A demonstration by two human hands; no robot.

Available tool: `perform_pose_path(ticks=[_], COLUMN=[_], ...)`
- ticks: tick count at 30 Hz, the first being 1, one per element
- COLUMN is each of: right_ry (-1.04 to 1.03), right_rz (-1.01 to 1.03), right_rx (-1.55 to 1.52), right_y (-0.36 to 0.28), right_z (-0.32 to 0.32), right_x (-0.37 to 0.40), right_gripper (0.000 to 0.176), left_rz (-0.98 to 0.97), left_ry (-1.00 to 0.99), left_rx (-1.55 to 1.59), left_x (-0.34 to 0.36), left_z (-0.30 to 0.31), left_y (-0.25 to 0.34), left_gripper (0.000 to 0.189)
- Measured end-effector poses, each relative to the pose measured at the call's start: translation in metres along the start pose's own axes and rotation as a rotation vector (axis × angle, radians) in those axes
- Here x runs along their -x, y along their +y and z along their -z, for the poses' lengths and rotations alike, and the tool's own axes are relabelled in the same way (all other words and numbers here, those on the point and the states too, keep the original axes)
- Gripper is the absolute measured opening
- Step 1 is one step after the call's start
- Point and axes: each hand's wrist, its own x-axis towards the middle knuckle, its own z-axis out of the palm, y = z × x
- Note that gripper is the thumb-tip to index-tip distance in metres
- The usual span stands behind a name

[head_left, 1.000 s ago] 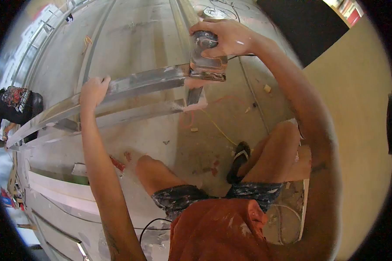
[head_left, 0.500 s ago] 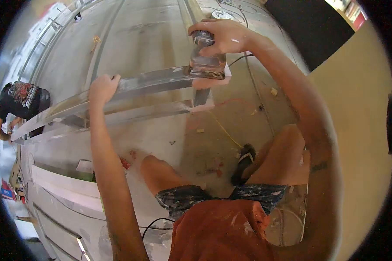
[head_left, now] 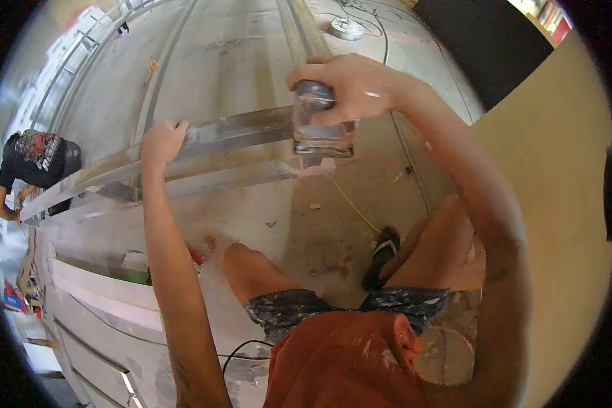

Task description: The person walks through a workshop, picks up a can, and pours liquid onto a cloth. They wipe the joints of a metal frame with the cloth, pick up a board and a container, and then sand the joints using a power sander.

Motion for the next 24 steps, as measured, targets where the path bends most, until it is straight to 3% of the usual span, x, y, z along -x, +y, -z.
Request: perform_pose_path(ticks=[8,13,15,24], right_ry=[-0.014,-0.067,-0.089,-0.119], right_rz=[-0.027,0.085,0.119,0.017], right_rx=[0.007,-0.03,-0.024,-0.037], right_y=[0.033,0.005,-0.001,-0.007], right_z=[0.001,-0.008,-0.001,-0.004], right_x=[0.007,-0.02,-0.022,-0.018], right_gripper=[0.057,0.056,0.056,0.056], left_rz=[0.005,0.021,-0.071,0.018], left_ry=[-0.061,-0.037,-0.051,-0.058], left_rx=[-0.005,0.018,0.012,0.033], left_x=[0.011,0.002,-0.009,0.006], left_z=[0.013,-0.003,-0.007,0.001], left_y=[-0.005,-0.031,-0.045,-0.026], left_gripper=[0.056,0.052,0.053,0.056])
